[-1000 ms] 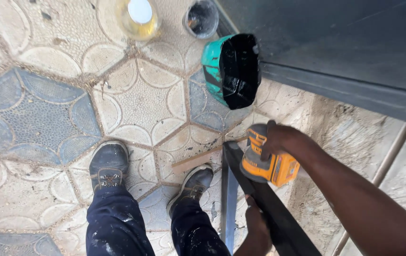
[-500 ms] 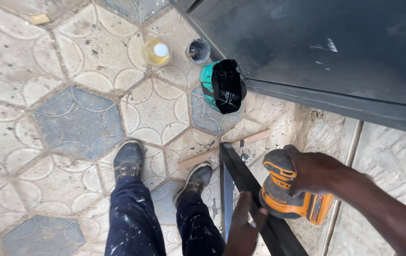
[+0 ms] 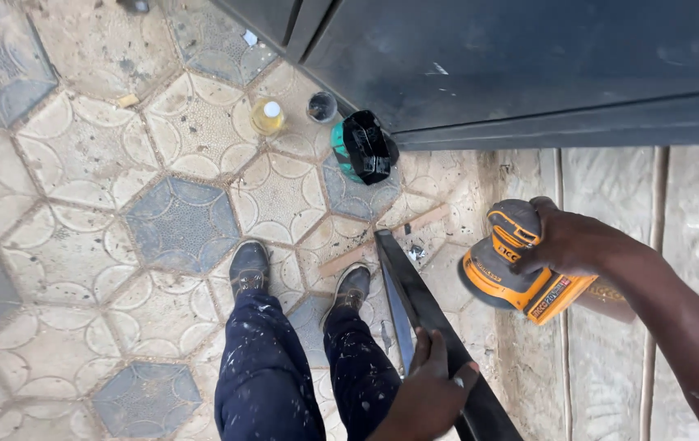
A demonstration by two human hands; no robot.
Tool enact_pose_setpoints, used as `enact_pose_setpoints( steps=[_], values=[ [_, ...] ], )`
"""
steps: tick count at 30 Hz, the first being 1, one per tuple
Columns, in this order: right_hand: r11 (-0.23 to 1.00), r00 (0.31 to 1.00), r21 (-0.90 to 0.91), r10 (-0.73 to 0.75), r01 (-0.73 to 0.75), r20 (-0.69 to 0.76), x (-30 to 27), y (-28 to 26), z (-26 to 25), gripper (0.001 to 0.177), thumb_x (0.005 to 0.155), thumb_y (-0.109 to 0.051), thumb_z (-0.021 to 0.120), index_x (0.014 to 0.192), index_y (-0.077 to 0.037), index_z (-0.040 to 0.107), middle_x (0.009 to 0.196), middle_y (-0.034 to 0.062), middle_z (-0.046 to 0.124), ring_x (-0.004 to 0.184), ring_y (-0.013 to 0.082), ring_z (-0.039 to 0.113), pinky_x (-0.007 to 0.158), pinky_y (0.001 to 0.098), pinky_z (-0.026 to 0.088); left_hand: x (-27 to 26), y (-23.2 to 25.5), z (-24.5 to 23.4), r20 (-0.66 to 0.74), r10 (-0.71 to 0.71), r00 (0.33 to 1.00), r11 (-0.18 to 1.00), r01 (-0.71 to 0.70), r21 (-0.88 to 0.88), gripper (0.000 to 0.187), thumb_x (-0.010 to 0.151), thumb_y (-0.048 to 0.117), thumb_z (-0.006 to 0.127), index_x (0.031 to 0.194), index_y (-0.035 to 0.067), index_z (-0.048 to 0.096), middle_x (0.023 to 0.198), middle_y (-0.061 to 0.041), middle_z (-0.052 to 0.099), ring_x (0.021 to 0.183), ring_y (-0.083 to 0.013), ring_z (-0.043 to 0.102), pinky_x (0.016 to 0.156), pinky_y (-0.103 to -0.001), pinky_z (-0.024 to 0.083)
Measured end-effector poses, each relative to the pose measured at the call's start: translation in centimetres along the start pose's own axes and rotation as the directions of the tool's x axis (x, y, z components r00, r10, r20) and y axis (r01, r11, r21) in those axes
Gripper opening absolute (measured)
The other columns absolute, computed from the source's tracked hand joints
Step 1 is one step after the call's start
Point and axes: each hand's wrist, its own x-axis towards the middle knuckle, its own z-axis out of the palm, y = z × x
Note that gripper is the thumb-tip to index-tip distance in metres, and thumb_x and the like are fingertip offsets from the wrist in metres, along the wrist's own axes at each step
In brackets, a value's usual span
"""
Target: Using a power orbital sander to smooth and prepare the surface of a metal frame.
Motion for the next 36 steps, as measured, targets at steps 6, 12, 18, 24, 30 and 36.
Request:
enact_pose_setpoints(
  steps=[6, 12, 18, 24, 30, 36],
  values=[
    [0.891, 0.997, 0.447, 0.073, -0.082, 0.037, -5.6, 6.0, 2.3, 0.077, 0.086, -0.007, 0.080, 0.151, -0.021, 0.041, 0.118, 0.0207, 0.078, 0.099, 0.0407, 0.075, 0.086, 0.0468, 0.054, 3.1, -3.2, -1.9, -0.020, 0.062, 0.998, 0.940, -0.051, 0.338, 0.087, 0.101, 0.056, 0.038, 0.162, 0.002, 0.006, 0.171, -0.018, -0.006, 0.160, -0.0316, -0.003, 0.128, -0.045, 0.011],
    [0.419, 0.996, 0.908, -0.081, 0.014, 0.022, -1.5, 15.0, 11.3, 0.095, 0.068, 0.020, 0.076, 0.151, -0.010, 0.041, 0.121, 0.0250, 0.065, 0.103, 0.0443, 0.065, 0.086, 0.0579, 0.054, 14.4, -13.8, -2.5, -0.010, 0.597, 0.802, 0.580, -0.423, 0.696, 0.040, 0.080, -0.005, 0.059, 0.118, 0.000, 0.069, 0.145, -0.032, 0.036, 0.095, -0.0345, 0.067, 0.103, -0.025, 0.045],
    [0.191, 0.960, 0.977, -0.277, 0.093, -0.037, 3.8, 16.2, 22.2, 0.095, 0.069, 0.010, 0.077, 0.155, -0.019, 0.048, 0.136, 0.0042, 0.064, 0.118, 0.0205, 0.062, 0.097, 0.0371, 0.054, 6.3, -8.5, -3.0, -0.353, -0.194, 0.915, 0.883, 0.006, -0.470, 0.036, 0.097, 0.038, 0.063, 0.129, 0.022, 0.069, 0.105, -0.013, 0.073, 0.085, -0.0284, 0.070, 0.064, -0.045, 0.055],
    [0.048, 0.864, 0.974, -0.473, 0.222, -0.173, -1.9, 15.3, 22.8, 0.100, 0.064, 0.000, 0.088, 0.153, -0.006, 0.042, 0.123, 0.0284, 0.072, 0.115, 0.0425, 0.069, 0.100, 0.0545, 0.053, 6.1, -11.1, -6.4, -0.263, -0.288, 0.921, 0.780, 0.066, -0.622, 0.054, 0.090, 0.045, 0.076, 0.132, 0.012, 0.068, 0.108, -0.024, 0.074, 0.097, -0.0372, 0.074, 0.085, -0.043, 0.057],
    [0.215, 0.879, 0.935, -0.450, 0.280, -0.160, -10.8, 17.2, 20.0, 0.098, 0.064, -0.013, 0.092, 0.149, -0.009, 0.044, 0.125, 0.0267, 0.074, 0.117, 0.0427, 0.072, 0.106, 0.0551, 0.052, -3.4, -7.6, -4.8, 0.017, -0.086, 0.996, 0.575, 0.064, -0.815, 0.051, 0.098, 0.043, 0.065, 0.118, -0.004, 0.069, 0.106, -0.032, 0.074, 0.098, -0.0397, 0.074, 0.089, -0.044, 0.056],
    [0.193, 0.858, 0.926, -0.471, 0.325, -0.203, -16.3, 17.5, 19.9, 0.106, 0.061, -0.014, 0.098, 0.150, -0.010, 0.041, 0.125, 0.0272, 0.074, 0.117, 0.0435, 0.073, 0.101, 0.0547, 0.057, -13.8, -1.7, 0.7, -0.027, -0.044, 0.999, 0.599, 0.005, -0.801, 0.080, 0.100, 0.065, 0.043, 0.133, -0.005, 0.063, 0.124, -0.026, 0.070, 0.116, -0.0400, 0.067, 0.104, -0.042, 0.050]
  ],
)
